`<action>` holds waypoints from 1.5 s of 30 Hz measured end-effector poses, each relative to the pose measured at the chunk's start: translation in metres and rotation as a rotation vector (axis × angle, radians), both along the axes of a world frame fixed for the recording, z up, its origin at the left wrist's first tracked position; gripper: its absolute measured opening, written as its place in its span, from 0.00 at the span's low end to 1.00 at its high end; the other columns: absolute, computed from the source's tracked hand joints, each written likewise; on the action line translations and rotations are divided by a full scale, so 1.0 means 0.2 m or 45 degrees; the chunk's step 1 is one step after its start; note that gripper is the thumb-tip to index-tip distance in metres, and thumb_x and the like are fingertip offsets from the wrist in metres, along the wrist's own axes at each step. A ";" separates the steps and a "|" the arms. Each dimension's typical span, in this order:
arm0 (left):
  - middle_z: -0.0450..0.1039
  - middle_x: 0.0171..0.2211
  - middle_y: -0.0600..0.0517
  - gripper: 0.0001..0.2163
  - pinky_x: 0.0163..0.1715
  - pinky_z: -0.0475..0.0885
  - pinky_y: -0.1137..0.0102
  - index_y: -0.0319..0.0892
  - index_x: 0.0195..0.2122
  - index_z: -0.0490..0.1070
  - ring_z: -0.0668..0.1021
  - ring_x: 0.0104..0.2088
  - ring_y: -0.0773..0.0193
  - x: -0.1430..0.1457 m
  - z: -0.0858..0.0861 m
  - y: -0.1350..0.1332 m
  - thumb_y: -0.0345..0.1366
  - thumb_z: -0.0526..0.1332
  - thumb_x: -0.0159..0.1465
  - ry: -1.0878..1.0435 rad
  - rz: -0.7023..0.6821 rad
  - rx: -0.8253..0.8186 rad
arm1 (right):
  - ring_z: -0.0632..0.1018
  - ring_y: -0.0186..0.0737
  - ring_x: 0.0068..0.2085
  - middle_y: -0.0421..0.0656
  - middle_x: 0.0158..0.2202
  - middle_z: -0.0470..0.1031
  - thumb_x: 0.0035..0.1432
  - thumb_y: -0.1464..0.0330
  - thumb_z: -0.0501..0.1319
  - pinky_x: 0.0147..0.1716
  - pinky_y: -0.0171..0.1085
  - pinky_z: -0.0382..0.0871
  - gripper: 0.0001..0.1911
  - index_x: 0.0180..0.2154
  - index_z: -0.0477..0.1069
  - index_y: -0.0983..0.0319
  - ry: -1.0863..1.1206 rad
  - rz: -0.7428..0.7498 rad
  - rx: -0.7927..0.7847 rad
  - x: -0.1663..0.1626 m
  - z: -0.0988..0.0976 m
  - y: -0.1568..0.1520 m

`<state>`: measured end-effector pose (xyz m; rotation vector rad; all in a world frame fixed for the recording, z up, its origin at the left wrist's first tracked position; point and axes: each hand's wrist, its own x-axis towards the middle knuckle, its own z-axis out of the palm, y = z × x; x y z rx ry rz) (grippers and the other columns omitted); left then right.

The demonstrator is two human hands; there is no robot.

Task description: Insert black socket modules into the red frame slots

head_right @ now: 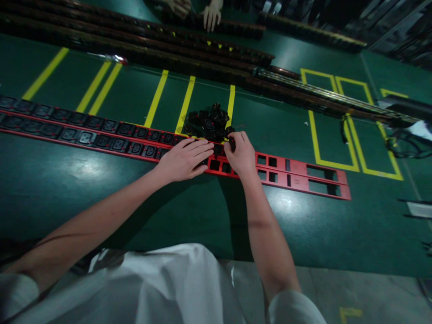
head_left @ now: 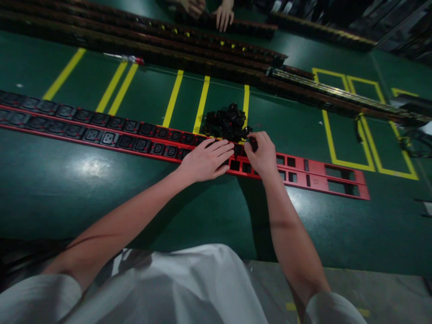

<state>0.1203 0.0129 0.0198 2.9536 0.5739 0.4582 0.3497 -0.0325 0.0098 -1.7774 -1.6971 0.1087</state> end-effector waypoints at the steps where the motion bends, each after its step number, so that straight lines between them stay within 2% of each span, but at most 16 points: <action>1: 0.65 0.67 0.44 0.22 0.65 0.62 0.52 0.38 0.65 0.68 0.67 0.67 0.51 0.00 0.00 0.00 0.42 0.51 0.74 -0.001 -0.002 -0.004 | 0.76 0.49 0.46 0.49 0.44 0.74 0.61 0.69 0.58 0.47 0.47 0.71 0.08 0.43 0.71 0.58 -0.001 0.001 -0.001 0.00 0.00 0.00; 45: 0.65 0.67 0.45 0.22 0.66 0.61 0.51 0.41 0.65 0.67 0.68 0.67 0.51 0.00 0.00 0.00 0.41 0.53 0.73 -0.007 0.008 -0.040 | 0.76 0.49 0.46 0.49 0.43 0.74 0.61 0.69 0.58 0.47 0.48 0.71 0.08 0.43 0.71 0.58 0.005 0.000 -0.014 0.00 0.00 0.00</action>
